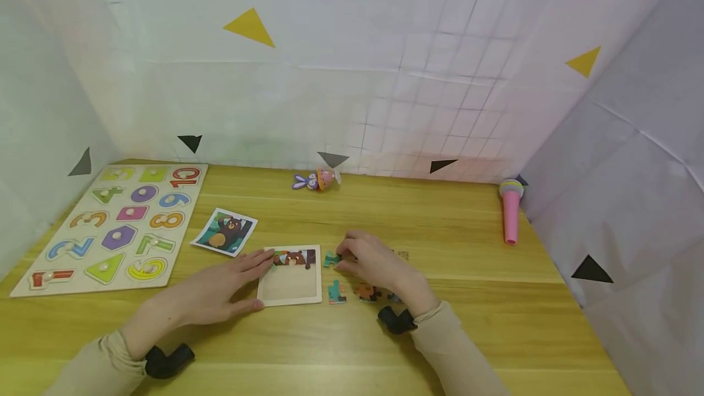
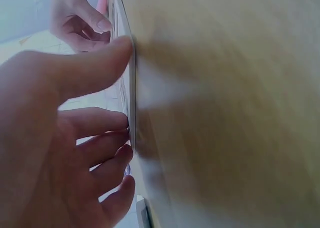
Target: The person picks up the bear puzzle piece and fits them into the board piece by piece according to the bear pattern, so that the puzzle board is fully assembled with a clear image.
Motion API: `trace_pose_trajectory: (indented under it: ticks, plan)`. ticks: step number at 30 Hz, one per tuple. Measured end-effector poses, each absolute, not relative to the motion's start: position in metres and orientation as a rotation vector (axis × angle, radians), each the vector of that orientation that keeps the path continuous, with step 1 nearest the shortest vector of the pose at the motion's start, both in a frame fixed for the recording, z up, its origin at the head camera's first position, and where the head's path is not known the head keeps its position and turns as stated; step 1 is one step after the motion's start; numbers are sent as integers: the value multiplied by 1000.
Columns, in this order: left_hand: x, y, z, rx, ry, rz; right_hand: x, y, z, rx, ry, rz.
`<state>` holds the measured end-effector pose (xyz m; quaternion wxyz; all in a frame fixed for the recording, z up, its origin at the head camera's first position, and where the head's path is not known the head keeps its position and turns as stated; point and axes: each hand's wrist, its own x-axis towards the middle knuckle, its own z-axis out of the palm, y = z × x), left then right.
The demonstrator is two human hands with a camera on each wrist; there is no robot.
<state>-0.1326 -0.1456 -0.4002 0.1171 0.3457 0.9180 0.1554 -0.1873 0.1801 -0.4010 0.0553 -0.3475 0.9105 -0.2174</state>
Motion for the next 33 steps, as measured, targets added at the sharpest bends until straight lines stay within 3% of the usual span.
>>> trace_pose_trajectory:
  ticks: [33]
  plan:
    - [-136,-141,-407,961,2658,482,-179,104,-400,-1359,2647,-598]
